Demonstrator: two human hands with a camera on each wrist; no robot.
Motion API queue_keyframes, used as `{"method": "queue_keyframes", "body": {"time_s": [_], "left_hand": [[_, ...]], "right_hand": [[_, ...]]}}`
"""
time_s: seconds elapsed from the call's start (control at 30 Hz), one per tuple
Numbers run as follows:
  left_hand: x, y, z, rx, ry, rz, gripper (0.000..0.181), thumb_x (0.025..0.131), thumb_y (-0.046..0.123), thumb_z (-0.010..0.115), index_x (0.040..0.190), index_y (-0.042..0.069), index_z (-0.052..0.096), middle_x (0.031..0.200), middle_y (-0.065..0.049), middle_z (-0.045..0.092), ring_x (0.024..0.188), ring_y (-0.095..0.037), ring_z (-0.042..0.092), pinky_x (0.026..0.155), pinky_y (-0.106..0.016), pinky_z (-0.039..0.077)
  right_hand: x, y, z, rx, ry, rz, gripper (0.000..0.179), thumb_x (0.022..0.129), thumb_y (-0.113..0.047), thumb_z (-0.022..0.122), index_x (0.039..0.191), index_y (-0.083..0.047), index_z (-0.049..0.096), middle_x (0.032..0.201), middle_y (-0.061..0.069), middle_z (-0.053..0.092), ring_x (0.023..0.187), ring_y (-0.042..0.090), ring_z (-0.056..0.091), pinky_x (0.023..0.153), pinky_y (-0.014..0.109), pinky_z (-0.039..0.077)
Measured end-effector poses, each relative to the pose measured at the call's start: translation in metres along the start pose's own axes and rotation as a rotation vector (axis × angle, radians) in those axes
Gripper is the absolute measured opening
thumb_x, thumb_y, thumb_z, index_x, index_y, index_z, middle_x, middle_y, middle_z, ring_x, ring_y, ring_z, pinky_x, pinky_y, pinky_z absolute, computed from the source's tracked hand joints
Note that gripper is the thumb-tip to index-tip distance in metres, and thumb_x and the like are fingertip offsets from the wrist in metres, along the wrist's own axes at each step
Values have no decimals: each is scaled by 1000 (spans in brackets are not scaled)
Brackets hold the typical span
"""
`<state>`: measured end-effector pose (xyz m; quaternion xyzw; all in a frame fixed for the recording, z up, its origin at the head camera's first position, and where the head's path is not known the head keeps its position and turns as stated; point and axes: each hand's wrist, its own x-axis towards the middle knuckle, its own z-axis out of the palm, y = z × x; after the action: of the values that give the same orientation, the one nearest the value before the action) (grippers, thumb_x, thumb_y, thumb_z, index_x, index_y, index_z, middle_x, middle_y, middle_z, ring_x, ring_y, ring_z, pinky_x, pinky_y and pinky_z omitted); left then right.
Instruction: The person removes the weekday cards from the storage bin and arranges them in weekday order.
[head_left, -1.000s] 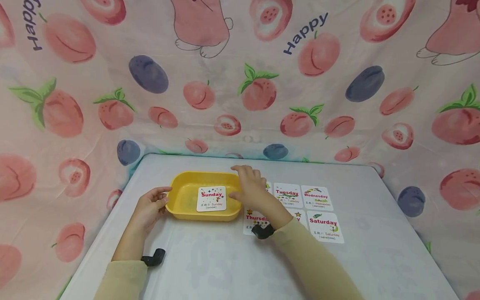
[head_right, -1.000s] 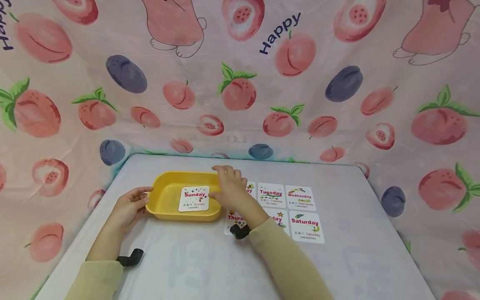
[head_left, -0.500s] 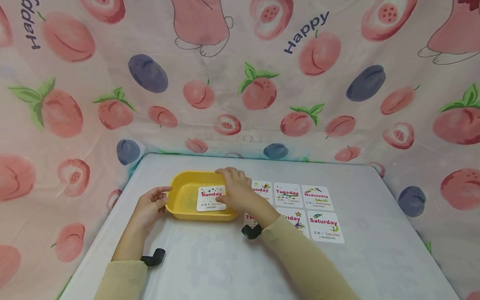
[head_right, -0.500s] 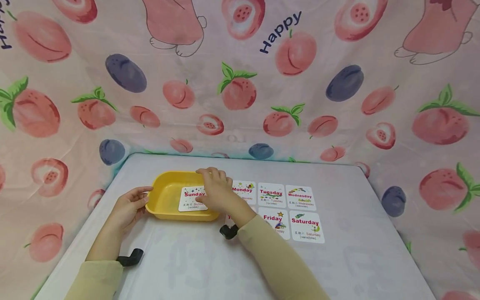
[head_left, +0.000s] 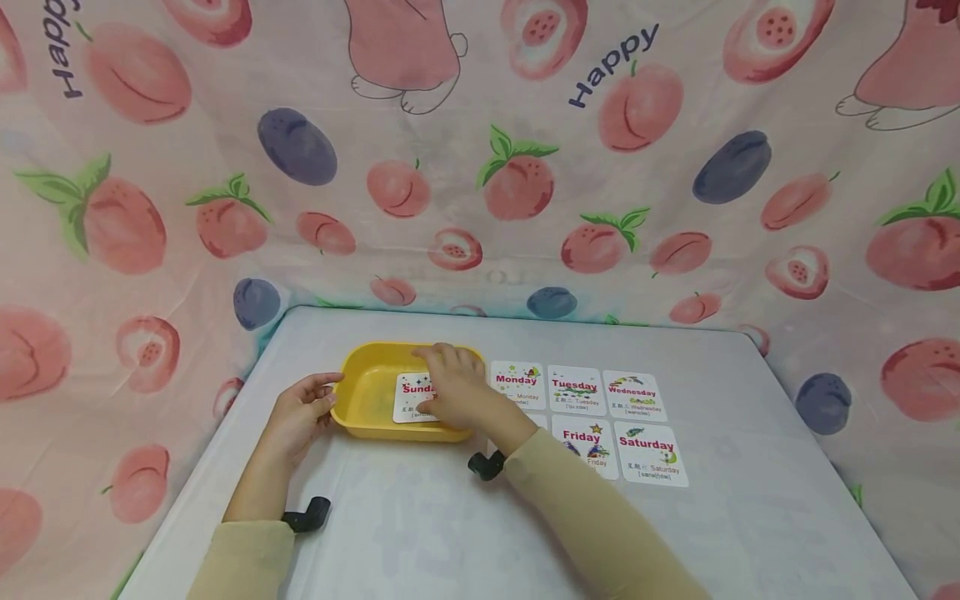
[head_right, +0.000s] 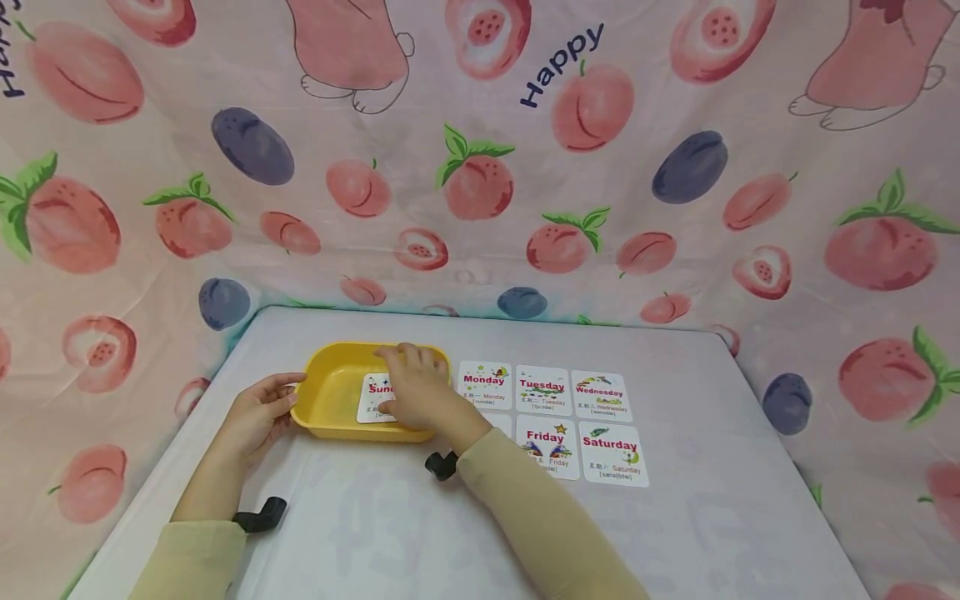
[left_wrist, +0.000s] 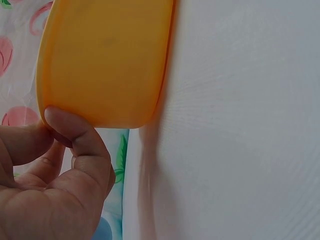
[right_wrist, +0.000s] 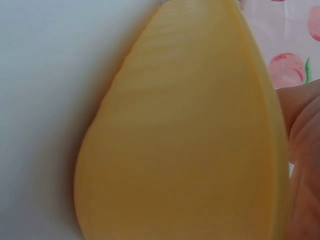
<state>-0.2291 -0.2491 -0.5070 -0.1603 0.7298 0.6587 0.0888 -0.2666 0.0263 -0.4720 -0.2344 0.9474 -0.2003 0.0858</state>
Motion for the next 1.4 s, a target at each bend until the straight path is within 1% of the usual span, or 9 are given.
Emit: {"method": "queue_keyframes", "body": {"time_s": [0.27,0.6,0.83,1.0,1.1,1.23,1.4], "left_hand": [[-1,0,0,2,-6,9,45,111,5,54,155,10,54,112,-2,52,95,-17,53,77,-21,54],[-2,3,-1,16,-12,13,43,111,8,54,154,12,55,115,-3,51,99,-18,53,79,-20,55],[-3,2,-1,18,-11,7,43,112,8,53,154,12,55,116,-4,51,101,-19,53,80,-20,55],[-3,2,0,21,-14,15,43,111,8,54,155,11,54,116,-3,51,99,-18,53,79,-20,55],[-2,2,1,5,-16,30,45,111,6,54,155,8,53,112,-2,52,96,-16,54,77,-21,54],[-2,0,0,-13,-13,39,45,110,3,54,155,5,53,108,-1,52,93,-15,54,75,-21,53],[-1,-1,0,-13,-13,41,45,110,4,54,155,5,52,108,0,52,93,-15,54,74,-21,53]], "right_hand": [[5,1,8,-47,-30,15,89,97,-41,80,167,-34,27,168,8,35,154,36,31,129,65,22],[11,2,15,-109,-48,38,89,97,-46,78,168,-33,26,167,7,37,151,34,35,124,61,29],[16,5,22,-154,-73,55,88,99,-49,75,169,-33,24,168,8,37,152,35,34,125,60,29],[17,4,21,-170,-98,62,89,99,-48,75,169,-32,23,167,9,38,152,35,34,125,60,29],[16,3,18,-170,-115,66,90,99,-46,76,170,-31,23,167,9,39,152,35,35,124,60,29],[15,3,17,-177,-129,69,89,99,-42,76,170,-31,22,166,9,40,152,35,35,124,59,30],[15,3,18,-194,-137,75,88,99,-34,76,169,-31,24,162,9,43,146,34,37,123,58,31]]}}
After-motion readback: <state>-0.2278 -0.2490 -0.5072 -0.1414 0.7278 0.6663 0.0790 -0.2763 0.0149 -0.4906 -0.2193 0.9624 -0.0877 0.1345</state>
